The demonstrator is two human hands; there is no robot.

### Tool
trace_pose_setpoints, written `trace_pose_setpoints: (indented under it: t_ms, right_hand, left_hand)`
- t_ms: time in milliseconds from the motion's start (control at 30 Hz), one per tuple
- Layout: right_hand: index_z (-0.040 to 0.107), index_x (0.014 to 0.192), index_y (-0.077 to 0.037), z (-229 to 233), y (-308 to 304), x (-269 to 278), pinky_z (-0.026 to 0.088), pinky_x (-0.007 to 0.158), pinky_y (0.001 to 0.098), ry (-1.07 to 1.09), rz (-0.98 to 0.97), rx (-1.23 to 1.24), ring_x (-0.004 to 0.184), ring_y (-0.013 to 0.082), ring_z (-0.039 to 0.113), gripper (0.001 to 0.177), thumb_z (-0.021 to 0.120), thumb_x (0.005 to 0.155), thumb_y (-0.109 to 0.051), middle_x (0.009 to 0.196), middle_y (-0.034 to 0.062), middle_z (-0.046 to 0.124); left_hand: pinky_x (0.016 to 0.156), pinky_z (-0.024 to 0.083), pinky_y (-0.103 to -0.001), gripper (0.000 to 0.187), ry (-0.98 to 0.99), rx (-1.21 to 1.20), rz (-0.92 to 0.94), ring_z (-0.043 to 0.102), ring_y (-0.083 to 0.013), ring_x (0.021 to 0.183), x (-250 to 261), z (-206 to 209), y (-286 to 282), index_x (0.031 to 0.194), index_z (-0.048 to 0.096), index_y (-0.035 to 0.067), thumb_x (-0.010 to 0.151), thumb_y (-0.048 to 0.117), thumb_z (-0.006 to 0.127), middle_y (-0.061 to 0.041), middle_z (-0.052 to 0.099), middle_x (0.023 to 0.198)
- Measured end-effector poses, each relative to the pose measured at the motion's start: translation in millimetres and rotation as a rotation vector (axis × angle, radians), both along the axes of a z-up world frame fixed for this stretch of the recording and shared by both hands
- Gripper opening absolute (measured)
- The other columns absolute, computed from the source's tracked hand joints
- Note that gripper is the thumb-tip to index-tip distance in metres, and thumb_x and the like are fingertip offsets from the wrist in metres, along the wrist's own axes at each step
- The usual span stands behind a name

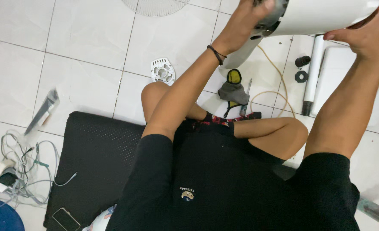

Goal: The person sits on a mat and uses a screwdriver to adjust the fan motor, then wipes the motor and a white plastic fan housing with a cloth. The person handles the motor and housing parts while other fan components lie nearby.

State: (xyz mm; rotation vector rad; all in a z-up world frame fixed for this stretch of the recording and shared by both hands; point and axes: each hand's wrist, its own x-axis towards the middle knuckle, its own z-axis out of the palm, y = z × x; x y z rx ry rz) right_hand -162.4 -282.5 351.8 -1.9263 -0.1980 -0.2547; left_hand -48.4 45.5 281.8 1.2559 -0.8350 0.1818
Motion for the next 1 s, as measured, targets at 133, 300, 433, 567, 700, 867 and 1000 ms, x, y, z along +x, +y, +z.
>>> trace_pose_setpoints:
  t_ms: [133, 300, 433, 567, 700, 867, 1000]
  right_hand:
    - [0.047, 0.14, 0.0, 15.2, 33.5, 1.2, 0.065, 0.096, 0.0342, -0.121, 0.081, 0.055, 0.111, 0.0192, 0.067, 0.086, 0.101, 0.073, 0.002, 0.121, 0.008, 0.064]
    - [0.052, 0.134, 0.002, 16.3, 35.1, 6.6, 0.064, 0.088, 0.0368, 0.054, -0.018, 0.083, 0.101, 0.0221, 0.071, 0.076, 0.102, 0.076, 0.0, 0.112, 0.0112, 0.067]
    - [0.051, 0.133, 0.003, 12.4, 26.8, 8.2, 0.06, 0.092, 0.0383, -0.065, 0.012, -0.035, 0.108, 0.0239, 0.068, 0.076, 0.102, 0.076, 0.005, 0.117, 0.0126, 0.065]
    - [0.05, 0.135, 0.001, 8.0, 21.7, 11.8, 0.064, 0.092, 0.0373, -0.063, 0.051, 0.019, 0.11, 0.0225, 0.072, 0.078, 0.101, 0.077, -0.001, 0.119, 0.0114, 0.068]
    - [0.047, 0.14, 0.0, 7.1, 16.1, 8.9, 0.061, 0.092, 0.0397, -0.06, 0.054, -0.061, 0.108, 0.0234, 0.07, 0.078, 0.098, 0.081, 0.001, 0.118, 0.0129, 0.065]
    - [0.038, 0.158, -0.005, 16.4, 14.9, 5.2, 0.058, 0.099, 0.0384, -0.185, 0.034, -0.205, 0.118, 0.0222, 0.065, 0.108, 0.104, 0.073, -0.004, 0.132, 0.0112, 0.059]
    - [0.036, 0.156, -0.006, 16.2, 24.4, -1.1, 0.058, 0.105, 0.0407, -0.201, 0.003, -0.201, 0.123, 0.0248, 0.062, 0.115, 0.101, 0.061, -0.006, 0.136, 0.0116, 0.058]
  left_hand:
    - [0.065, 0.034, -0.04, 0.063, 0.482, -0.082, 0.211, 0.039, -0.0232, 0.071, 13.7, -10.8, -22.9, 0.088, 0.045, -0.007, 0.114, 0.05, 0.04, -0.012, 0.04, 0.079]
    - [0.057, 0.035, -0.039, 0.055, 0.6, -0.148, 0.289, 0.039, -0.0162, 0.058, 14.0, -13.8, -36.2, 0.075, 0.043, -0.003, 0.11, 0.039, 0.038, -0.004, 0.041, 0.059]
    - [0.062, 0.039, -0.037, 0.043, 0.402, -0.139, 0.393, 0.042, -0.0139, 0.065, 14.3, -7.3, -32.9, 0.082, 0.046, -0.001, 0.107, 0.034, 0.038, -0.002, 0.046, 0.067]
    - [0.06, 0.036, -0.037, 0.045, 0.517, -0.176, 0.318, 0.038, -0.0136, 0.065, 18.1, -4.2, -32.9, 0.079, 0.044, -0.001, 0.109, 0.032, 0.039, -0.003, 0.041, 0.065]
    - [0.059, 0.038, -0.037, 0.046, 0.526, -0.187, 0.312, 0.039, -0.0141, 0.063, 23.3, -2.5, -40.7, 0.076, 0.043, -0.001, 0.109, 0.031, 0.039, -0.002, 0.042, 0.064]
    - [0.068, 0.039, -0.036, 0.038, 0.326, -0.227, 0.265, 0.037, -0.0134, 0.073, 16.6, 2.6, -37.5, 0.087, 0.042, -0.001, 0.111, 0.028, 0.037, -0.002, 0.041, 0.075]
    - [0.073, 0.041, -0.033, 0.035, 0.335, -0.162, 0.234, 0.039, -0.0136, 0.076, 8.1, 5.2, -35.1, 0.097, 0.05, 0.0, 0.111, 0.027, 0.033, -0.002, 0.046, 0.081]
